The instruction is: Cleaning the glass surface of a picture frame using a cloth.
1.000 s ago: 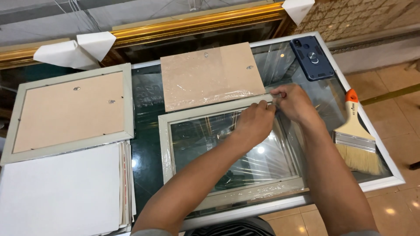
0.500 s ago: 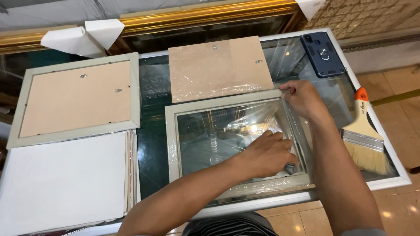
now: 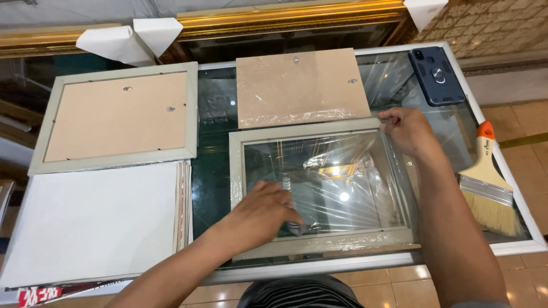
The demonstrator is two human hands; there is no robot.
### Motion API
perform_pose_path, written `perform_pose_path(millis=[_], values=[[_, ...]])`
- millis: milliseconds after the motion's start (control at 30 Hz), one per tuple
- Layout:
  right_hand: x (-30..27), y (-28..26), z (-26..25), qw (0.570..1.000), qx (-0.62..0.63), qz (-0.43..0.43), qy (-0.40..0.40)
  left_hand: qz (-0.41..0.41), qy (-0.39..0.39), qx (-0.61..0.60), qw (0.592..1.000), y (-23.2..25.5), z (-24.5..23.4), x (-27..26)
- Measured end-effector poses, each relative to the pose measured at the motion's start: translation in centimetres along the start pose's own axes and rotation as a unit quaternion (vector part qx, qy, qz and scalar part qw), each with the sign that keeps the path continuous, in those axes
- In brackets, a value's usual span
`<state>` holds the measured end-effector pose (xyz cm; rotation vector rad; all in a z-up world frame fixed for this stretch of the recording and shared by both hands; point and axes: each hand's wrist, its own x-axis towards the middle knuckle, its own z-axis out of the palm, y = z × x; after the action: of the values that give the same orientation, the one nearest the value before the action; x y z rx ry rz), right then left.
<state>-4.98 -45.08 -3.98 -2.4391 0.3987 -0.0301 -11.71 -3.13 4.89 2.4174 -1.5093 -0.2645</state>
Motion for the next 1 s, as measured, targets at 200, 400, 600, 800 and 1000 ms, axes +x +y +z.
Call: perform_pose_path(millis=[200,400,600,800,1000], values=[[-2.1,-4.5,-1.3,0.997,0.068,0.046,0.002,-0.110,-0.077,0.003,0.991,-2.2,-1.5,-3.6],[-0.6,-1.3,-0.3,1.000,-0.011,0.017,-0.001,-0.003,0.077,0.040,0.996,-3.2,1.7,-1.5],[-0.2,-0.6,0.2,1.000,-0.003,0.015,0.016,0.072,0.148,0.026,0.986,-1.4,7.0,9.4],[-0.3,-1.2,-0.3,0.999,-0.029,0.024,0.001,-0.038,0.279,0.033,0.959,4.8,10.7,18.2],[-0.7,-2.1,-0.6,0.998,-0.037,0.048,-0.007,-0.261,0.029,-0.092,0.961,4.4,2.0,11.0]])
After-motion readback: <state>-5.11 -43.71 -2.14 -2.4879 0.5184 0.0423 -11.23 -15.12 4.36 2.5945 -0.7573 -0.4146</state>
